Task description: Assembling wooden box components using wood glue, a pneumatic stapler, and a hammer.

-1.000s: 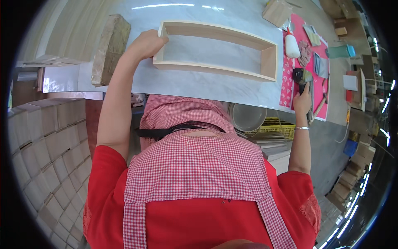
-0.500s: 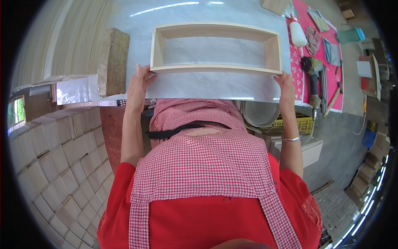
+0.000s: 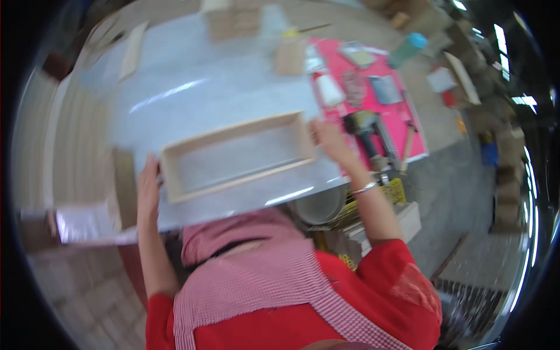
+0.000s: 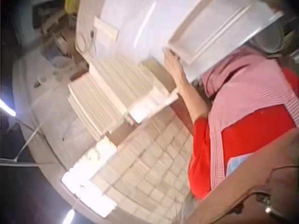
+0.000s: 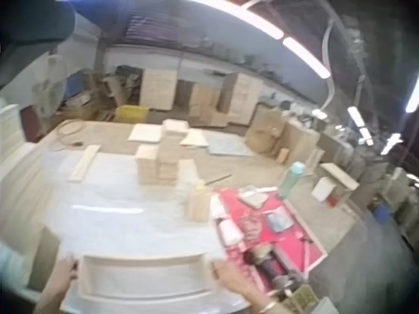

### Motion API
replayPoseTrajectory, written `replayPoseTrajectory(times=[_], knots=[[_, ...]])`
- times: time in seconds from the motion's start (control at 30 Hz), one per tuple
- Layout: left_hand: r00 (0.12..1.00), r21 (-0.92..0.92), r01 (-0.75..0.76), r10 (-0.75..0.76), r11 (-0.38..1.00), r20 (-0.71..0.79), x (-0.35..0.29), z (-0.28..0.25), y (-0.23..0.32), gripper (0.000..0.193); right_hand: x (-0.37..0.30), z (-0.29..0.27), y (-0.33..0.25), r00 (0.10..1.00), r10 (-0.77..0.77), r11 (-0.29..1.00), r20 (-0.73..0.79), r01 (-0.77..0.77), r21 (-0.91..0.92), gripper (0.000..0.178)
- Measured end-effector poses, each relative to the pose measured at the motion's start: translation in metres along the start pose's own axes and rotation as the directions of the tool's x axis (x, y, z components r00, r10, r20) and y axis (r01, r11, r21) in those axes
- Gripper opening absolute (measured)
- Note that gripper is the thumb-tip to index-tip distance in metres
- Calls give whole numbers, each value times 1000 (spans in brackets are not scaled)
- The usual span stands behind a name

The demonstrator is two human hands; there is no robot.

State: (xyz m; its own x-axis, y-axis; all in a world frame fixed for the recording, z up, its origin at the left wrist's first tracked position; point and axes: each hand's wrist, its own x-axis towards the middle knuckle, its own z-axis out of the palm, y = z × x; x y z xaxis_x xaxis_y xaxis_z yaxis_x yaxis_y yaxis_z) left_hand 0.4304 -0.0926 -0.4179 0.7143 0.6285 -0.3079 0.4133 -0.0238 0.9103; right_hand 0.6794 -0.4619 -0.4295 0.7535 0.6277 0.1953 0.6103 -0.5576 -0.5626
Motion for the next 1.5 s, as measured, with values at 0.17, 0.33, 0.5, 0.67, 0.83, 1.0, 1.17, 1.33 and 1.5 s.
replayPoseTrajectory(times=[0.17, 0.33, 0.5, 0.67, 0.83, 1.0, 1.17, 1.33, 1.5], knots=[[998, -193, -37, 25, 981, -66, 6, -4, -31, 42, 30, -10, 28, 966, 29, 994, -257, 0, 111, 36], [983, -322, -149, 106, 935, -149, 3, -16, -63, 15, 66, -25, 53, 854, 206, 888, -477, -368, -276, 51], [988, -406, -131, 84, 904, -133, -5, -17, -73, 14, 76, -14, 68, 808, 513, 801, -290, -572, -178, 58], [988, -474, -128, 69, 871, -140, -8, -13, -68, 16, 78, -21, 60, 670, 432, 874, -604, -477, 97, 61], [976, -585, -118, -16, 803, -218, -16, -7, -56, 21, 56, -49, 7, 604, 449, 882, -658, -185, 433, 55], [951, -603, -140, -63, 785, -303, -17, 2, -53, 30, 25, -41, -54, 726, 348, 709, -593, 210, 673, 46], [940, -631, -266, 51, 729, -337, -31, -5, -64, 28, -4, 11, -116, 922, 246, 526, -298, 132, 841, 48], [947, -459, -89, -67, 884, -314, -54, -16, -67, 30, -20, 47, -154, 992, 64, 651, -106, 39, 758, 54], [929, -342, -90, -46, 936, -368, -59, -13, -68, 28, -28, 65, -176, 995, -95, 748, -8, 77, 659, 56]])
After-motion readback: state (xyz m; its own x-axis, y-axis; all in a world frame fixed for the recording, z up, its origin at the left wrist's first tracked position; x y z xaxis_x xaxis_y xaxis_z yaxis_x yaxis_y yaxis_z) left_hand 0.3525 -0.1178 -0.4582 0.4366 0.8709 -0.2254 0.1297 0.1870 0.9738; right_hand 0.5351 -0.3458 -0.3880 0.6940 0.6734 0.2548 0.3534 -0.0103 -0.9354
